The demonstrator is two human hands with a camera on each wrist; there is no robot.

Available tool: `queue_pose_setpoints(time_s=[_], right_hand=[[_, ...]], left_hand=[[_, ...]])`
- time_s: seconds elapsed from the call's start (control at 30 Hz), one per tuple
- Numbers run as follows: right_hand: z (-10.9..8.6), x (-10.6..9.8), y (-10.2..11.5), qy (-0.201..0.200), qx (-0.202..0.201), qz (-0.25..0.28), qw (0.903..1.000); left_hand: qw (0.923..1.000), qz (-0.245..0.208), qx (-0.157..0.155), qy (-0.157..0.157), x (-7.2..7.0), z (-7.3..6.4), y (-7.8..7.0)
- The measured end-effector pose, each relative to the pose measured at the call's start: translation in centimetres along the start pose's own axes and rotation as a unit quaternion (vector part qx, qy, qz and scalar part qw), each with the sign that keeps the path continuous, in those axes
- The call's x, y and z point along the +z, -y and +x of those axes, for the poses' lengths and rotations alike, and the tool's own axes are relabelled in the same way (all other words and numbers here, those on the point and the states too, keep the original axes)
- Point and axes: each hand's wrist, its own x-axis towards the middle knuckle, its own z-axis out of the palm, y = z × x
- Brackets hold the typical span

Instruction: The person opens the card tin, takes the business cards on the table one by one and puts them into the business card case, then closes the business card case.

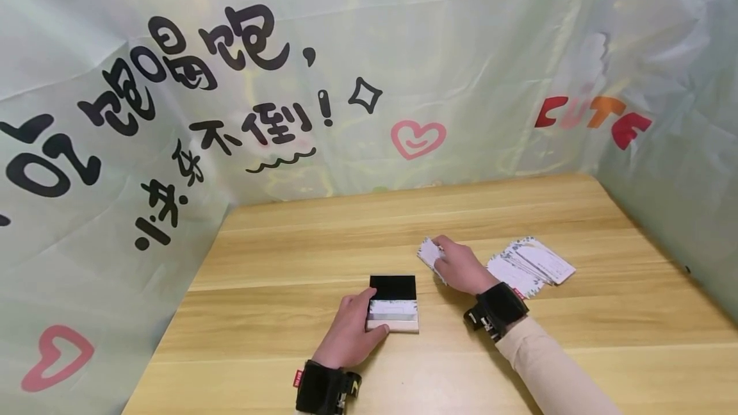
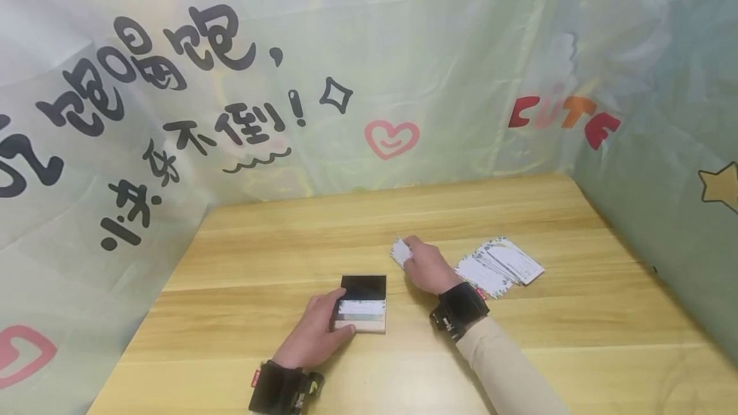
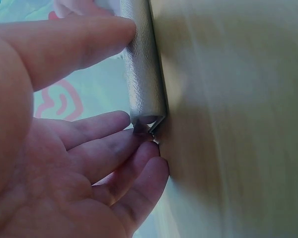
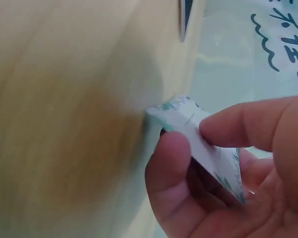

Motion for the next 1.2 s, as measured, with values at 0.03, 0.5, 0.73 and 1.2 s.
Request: queue_pose_setpoints(time_s=[0.03, 0.5, 0.73, 1.2], right_hand=[[0.0, 0.0, 0.1, -0.001, 0.000, 0.007, 1.0000], [-0.5, 0.4, 2.3, 0.052, -0.073, 0.125, 0.9881], [-0.8, 0.9, 3.0, 0.091, -0.086, 0.151, 0.9805], [-0.8, 2.2, 3.2, 0.164, -0.132, 0.106, 0.9718]], left_hand=[[1.0000, -0.001, -0.001, -0.001, 0.0, 0.0, 0.0], [1.0000, -0.004, 0.000, -0.004, -0.1, 0.1, 0.1], [0.9999, -0.008, -0.007, -0.002, -0.1, 0.1, 0.0], [0.9998, -0.008, -0.019, 0.004, -0.1, 0.0, -0.2]])
